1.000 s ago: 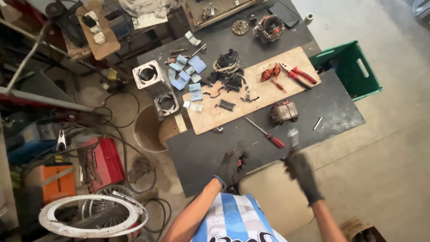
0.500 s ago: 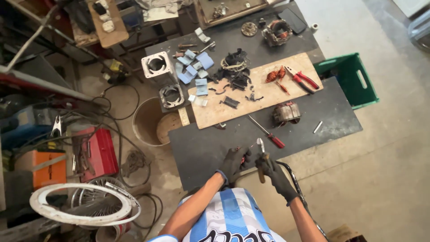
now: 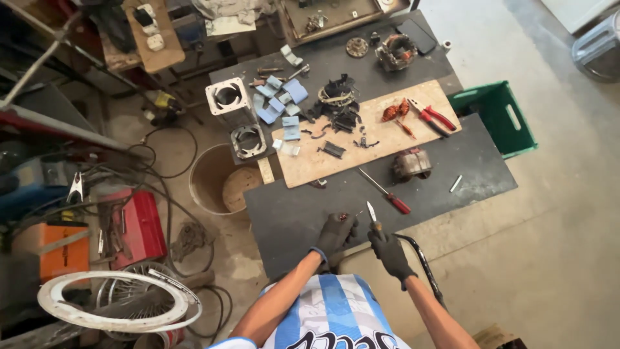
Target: Repairing an electric motor by inspecting and manipulating its copper windings using pliers
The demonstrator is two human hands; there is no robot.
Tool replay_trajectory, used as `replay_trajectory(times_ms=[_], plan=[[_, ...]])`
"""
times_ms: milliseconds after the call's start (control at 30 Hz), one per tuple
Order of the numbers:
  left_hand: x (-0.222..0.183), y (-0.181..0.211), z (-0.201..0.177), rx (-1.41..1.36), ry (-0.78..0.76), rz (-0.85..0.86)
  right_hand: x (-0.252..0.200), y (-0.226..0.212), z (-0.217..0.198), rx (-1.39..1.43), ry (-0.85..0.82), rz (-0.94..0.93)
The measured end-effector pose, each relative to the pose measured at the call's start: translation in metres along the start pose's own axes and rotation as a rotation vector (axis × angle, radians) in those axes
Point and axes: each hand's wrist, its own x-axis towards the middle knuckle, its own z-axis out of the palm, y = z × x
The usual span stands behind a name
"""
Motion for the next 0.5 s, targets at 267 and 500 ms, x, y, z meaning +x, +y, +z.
replay_trajectory(times_ms=[267,500], plan=[[-0.040,0.004,-0.072,-0.166,-0.001,0.023,0.000,-0.011,0.058,-0.574,-0.027,0.017],[-0.028,-0.029,-0.116,-0.648,0.076,-0.055,0.037,-0.014,0.131,-0.838,0.153,-0.397]])
